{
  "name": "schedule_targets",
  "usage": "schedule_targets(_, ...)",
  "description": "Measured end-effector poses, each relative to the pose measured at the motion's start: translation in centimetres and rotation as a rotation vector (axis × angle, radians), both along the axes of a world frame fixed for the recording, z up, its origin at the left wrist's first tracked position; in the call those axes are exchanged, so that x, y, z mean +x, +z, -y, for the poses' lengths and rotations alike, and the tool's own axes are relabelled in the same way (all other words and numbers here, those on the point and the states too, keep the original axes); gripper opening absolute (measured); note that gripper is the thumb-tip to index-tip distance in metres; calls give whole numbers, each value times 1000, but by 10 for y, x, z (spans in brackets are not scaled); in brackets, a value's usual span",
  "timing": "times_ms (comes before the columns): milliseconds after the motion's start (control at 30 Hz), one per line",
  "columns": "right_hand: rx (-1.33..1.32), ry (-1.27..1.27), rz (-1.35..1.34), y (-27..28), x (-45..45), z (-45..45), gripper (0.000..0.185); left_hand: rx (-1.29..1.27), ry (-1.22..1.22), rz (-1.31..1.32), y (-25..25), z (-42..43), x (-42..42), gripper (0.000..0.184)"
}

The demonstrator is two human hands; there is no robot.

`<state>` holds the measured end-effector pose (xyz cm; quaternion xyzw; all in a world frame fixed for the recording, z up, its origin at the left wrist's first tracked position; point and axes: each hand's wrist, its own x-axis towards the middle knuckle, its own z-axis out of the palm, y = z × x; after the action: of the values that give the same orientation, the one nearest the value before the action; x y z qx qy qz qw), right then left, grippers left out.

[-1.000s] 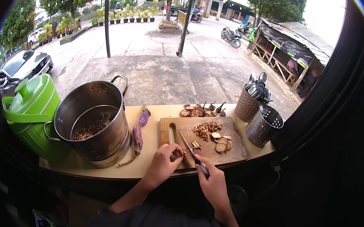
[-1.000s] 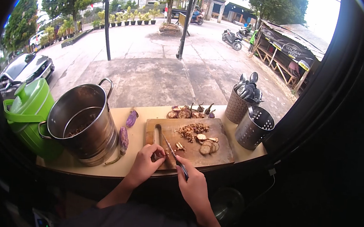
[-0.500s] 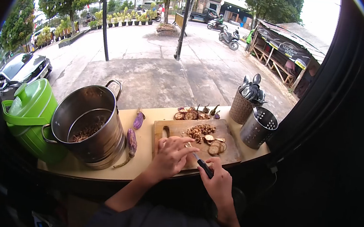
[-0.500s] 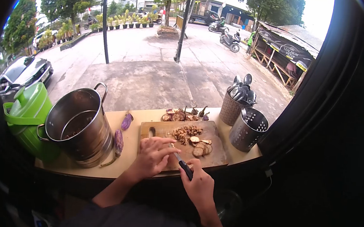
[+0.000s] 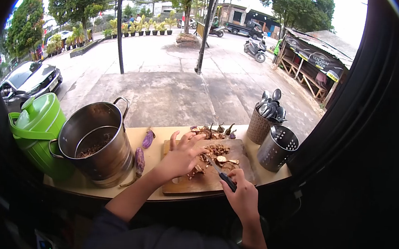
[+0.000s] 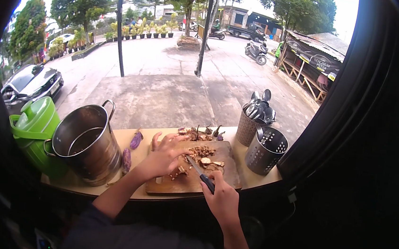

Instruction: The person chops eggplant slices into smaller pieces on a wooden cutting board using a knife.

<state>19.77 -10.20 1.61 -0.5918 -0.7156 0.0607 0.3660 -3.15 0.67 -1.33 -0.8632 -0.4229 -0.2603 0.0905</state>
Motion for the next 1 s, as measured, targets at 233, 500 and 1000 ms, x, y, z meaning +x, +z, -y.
schedule_targets(233,-48,-57,-124,-16,24,14,28,-94,-8,161,-3,-6,-9,29)
schedule_targets(500,-123,19,-300,-25,38,19,28,-409,-173,159,12,-2,-19,13)
schedule_targets(1000,-132,115,-424,-41,38,19,22,-405,-226,119,-14,-17,-23,24)
